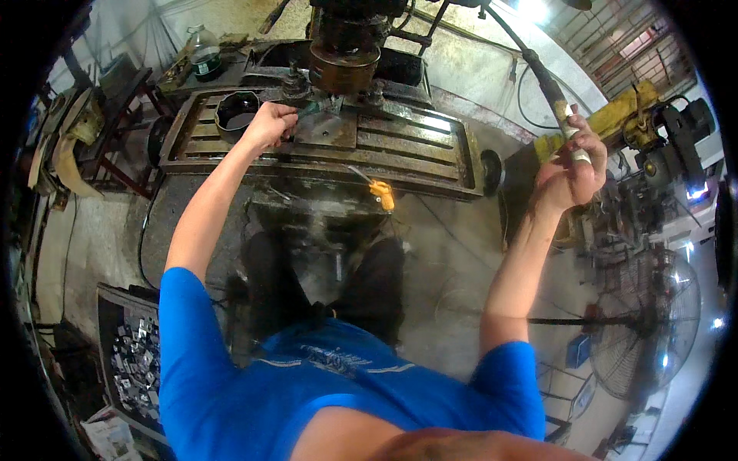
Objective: The person operates a drill press to drill holes into small metal pieces. They repeatedly pick up a metal piece from a bin, position it under the drill bit, lower the drill to make a hole, and then place the finished piece into a container. The person uses a yellow-handled tool to assist in positioning the metal pieces during the process.
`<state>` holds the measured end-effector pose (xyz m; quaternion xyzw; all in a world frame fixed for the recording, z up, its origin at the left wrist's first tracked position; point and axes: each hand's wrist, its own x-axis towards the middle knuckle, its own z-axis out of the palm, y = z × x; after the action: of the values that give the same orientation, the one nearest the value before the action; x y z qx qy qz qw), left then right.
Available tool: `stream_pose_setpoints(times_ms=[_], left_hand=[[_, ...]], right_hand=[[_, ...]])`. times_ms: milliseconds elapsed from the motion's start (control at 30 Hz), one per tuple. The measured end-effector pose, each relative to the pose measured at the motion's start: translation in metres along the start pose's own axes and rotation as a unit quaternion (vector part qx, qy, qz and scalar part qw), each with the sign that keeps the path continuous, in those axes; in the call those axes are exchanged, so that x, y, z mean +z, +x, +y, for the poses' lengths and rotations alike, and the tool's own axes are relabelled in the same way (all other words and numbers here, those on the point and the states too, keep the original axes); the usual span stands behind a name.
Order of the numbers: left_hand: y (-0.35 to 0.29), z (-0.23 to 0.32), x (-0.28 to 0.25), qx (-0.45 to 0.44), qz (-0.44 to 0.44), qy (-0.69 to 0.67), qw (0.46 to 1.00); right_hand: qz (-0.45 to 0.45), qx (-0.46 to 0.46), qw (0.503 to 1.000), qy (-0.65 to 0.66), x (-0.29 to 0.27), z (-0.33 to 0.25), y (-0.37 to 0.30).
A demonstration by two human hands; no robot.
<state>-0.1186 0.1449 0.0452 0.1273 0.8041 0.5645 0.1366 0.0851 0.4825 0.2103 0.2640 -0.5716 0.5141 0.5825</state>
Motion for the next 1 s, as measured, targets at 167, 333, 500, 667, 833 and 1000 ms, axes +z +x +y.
stream_pose_setpoints(times_ms=[167, 333, 500, 667, 833, 1000], left_hand=[[-0.022, -0.005, -0.005, 0.004, -0.017, -0.050, 0.999], [-0.041, -0.006, 0.005, 0.019, 0.003, -0.037, 0.999], [-0.053, -0.003, 0.009, 0.027, 0.003, 0.027, 0.999], [-0.057, -0.002, 0.010, 0.041, 0.011, 0.067, 0.997], [-0.055, -0.004, 0.011, 0.059, 0.024, 0.082, 0.995], [-0.058, -0.003, 0.011, 0.070, 0.022, 0.118, 0.990]], right_hand=[[-0.018, -0.004, 1.000, 0.001, -0.007, 0.006, -0.007], [-0.009, -0.003, 1.000, 0.016, -0.008, 0.010, -0.015], [-0.005, -0.019, 1.000, 0.017, -0.006, 0.014, -0.023], [-0.003, -0.025, 1.000, 0.007, -0.005, 0.017, -0.031], [-0.004, -0.037, 0.999, 0.024, -0.008, 0.022, -0.040], [-0.009, -0.039, 0.999, 0.016, -0.014, 0.032, -0.049]])
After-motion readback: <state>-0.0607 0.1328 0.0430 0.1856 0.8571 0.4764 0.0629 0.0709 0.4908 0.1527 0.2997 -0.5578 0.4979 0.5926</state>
